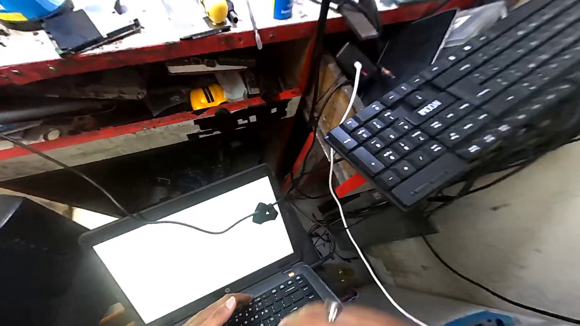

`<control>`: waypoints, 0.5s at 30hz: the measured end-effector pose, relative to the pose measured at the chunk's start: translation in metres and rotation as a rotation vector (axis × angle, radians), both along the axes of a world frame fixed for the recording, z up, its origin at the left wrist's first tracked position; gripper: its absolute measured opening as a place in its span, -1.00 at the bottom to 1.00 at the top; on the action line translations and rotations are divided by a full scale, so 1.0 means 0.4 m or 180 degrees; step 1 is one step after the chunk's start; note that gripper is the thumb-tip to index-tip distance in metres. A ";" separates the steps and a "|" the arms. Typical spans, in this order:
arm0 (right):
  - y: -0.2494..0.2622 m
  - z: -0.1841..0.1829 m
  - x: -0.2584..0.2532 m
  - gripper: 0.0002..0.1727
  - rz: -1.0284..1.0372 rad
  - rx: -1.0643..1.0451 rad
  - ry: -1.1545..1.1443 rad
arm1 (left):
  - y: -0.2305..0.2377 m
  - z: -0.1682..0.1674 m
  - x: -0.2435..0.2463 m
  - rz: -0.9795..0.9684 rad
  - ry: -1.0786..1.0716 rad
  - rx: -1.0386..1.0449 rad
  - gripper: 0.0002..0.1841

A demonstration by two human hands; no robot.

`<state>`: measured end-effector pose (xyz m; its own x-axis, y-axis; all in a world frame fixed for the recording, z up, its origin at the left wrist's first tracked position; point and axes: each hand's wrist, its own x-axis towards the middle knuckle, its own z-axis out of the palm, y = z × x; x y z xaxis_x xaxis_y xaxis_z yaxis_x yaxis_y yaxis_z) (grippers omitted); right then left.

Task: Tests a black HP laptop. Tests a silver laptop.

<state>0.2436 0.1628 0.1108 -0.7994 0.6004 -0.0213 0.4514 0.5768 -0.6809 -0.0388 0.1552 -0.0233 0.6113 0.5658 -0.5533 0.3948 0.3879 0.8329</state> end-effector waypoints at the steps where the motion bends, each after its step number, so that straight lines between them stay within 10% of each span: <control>1: 0.038 -0.025 0.037 -0.65 -0.0229 0.0106 -0.0043 | 0.000 0.004 0.000 -0.0023 0.0028 0.0003 -0.20; 8: 0.221 -0.236 0.079 -0.60 0.0028 -0.1076 -0.1523 | 0.011 -0.001 0.001 -0.0175 0.0059 0.0036 -0.19; 15: 0.242 -0.252 -0.017 -0.59 0.0639 -0.1431 -0.1289 | 0.010 0.001 -0.001 -0.0056 0.0084 -0.0058 -0.21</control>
<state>0.2366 0.2598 0.0099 -0.7712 0.3018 -0.5606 0.6366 0.3745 -0.6741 -0.0391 0.1593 -0.0227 0.6062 0.5447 -0.5795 0.4234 0.3957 0.8149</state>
